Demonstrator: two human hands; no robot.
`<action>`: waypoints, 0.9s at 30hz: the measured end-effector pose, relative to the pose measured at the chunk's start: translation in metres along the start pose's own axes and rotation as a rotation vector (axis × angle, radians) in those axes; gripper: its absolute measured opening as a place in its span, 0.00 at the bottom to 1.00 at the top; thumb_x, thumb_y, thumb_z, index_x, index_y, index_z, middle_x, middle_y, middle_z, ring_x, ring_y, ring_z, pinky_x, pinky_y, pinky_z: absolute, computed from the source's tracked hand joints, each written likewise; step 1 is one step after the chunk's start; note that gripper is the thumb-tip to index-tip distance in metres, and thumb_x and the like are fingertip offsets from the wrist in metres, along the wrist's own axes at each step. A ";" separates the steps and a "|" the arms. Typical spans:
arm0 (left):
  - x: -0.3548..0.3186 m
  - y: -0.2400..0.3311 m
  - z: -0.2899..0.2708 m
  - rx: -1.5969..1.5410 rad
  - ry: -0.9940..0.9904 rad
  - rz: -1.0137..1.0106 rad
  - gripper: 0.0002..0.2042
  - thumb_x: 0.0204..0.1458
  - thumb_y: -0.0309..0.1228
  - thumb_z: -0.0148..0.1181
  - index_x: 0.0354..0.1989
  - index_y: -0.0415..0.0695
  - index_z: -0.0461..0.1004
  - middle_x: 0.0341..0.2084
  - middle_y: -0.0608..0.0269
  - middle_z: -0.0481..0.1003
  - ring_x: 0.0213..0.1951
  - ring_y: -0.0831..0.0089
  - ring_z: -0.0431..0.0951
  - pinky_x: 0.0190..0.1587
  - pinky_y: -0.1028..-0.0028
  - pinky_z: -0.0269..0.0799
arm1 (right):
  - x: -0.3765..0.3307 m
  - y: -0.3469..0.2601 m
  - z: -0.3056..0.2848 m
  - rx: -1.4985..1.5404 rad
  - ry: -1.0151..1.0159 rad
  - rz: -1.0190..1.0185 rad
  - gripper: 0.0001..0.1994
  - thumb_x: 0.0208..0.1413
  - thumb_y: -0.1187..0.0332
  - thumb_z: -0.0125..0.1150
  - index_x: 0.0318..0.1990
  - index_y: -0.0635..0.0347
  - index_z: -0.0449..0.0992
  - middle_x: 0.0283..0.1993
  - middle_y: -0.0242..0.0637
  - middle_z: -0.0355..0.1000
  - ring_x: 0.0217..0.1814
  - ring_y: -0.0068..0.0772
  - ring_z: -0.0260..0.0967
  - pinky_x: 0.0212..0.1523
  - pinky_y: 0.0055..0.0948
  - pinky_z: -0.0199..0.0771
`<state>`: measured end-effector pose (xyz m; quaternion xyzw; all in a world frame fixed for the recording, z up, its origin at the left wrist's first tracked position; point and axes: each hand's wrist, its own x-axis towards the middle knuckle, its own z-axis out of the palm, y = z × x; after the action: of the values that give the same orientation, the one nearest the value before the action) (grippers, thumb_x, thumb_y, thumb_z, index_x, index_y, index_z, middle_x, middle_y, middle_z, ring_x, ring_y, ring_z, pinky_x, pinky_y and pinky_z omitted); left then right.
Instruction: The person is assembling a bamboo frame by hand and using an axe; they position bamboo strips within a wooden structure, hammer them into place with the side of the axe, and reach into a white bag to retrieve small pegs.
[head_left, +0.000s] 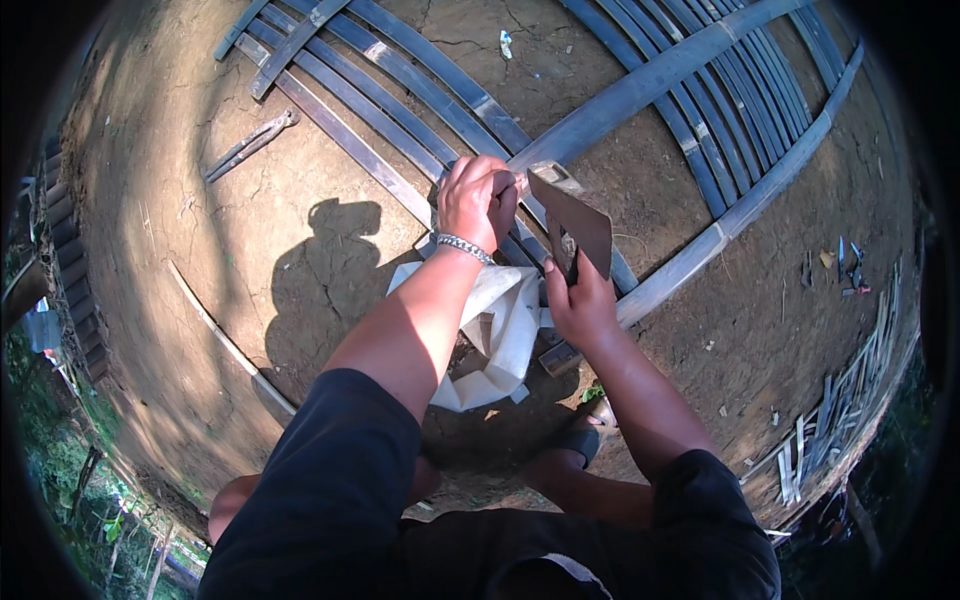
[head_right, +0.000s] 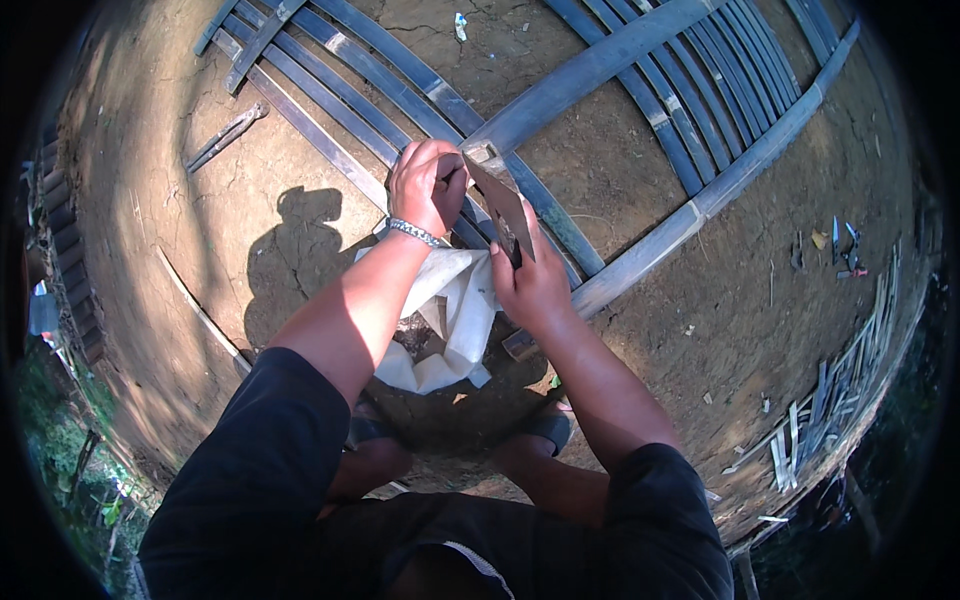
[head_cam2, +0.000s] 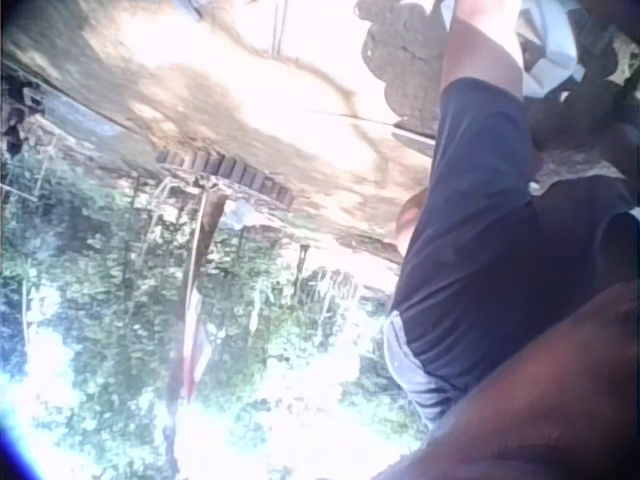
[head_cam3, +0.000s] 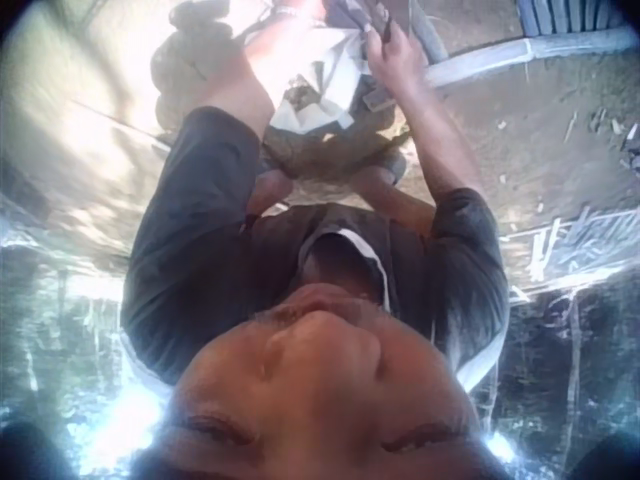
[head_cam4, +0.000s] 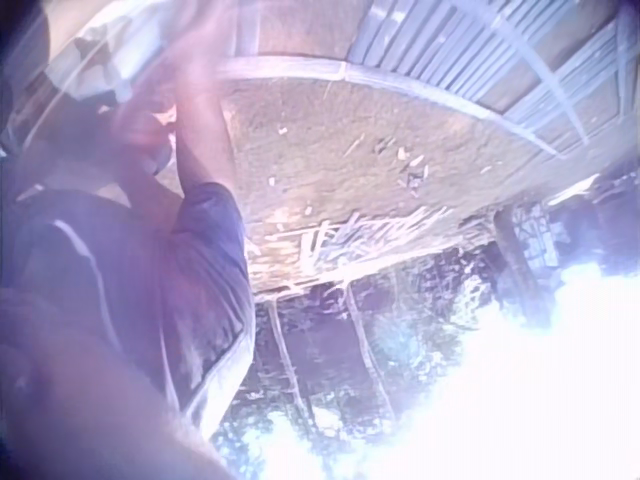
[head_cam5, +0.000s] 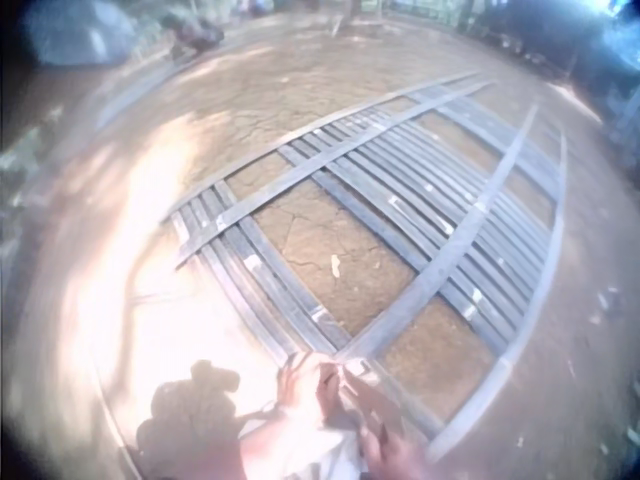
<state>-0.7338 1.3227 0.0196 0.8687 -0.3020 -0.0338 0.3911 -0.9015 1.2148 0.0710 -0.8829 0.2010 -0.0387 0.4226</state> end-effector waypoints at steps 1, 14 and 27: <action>0.001 0.001 0.000 0.006 0.006 0.000 0.02 0.46 0.26 0.67 0.27 0.46 0.80 0.36 0.66 0.80 0.42 0.60 0.78 0.46 0.62 0.75 | 0.002 0.000 0.000 -0.010 -0.031 0.037 0.34 0.62 0.70 0.62 0.74 0.59 0.56 0.52 0.56 0.76 0.51 0.64 0.77 0.49 0.49 0.78; -0.001 -0.005 0.002 0.036 0.018 -0.017 0.00 0.47 0.28 0.66 0.27 0.49 0.81 0.34 0.68 0.79 0.43 0.62 0.78 0.50 0.63 0.70 | 0.010 0.003 0.000 -0.041 -0.062 0.075 0.34 0.60 0.75 0.61 0.74 0.58 0.58 0.60 0.59 0.73 0.59 0.62 0.75 0.55 0.45 0.78; -0.007 -0.005 0.005 0.085 -0.005 -0.024 0.07 0.45 0.29 0.72 0.33 0.45 0.82 0.38 0.64 0.79 0.47 0.60 0.77 0.52 0.61 0.70 | 0.009 0.011 0.007 0.057 0.117 0.087 0.28 0.60 0.70 0.62 0.68 0.58 0.66 0.50 0.60 0.77 0.50 0.65 0.77 0.47 0.52 0.78</action>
<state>-0.7382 1.3258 0.0117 0.8880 -0.2938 -0.0280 0.3527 -0.8952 1.2107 0.0573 -0.8571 0.2625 -0.0776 0.4364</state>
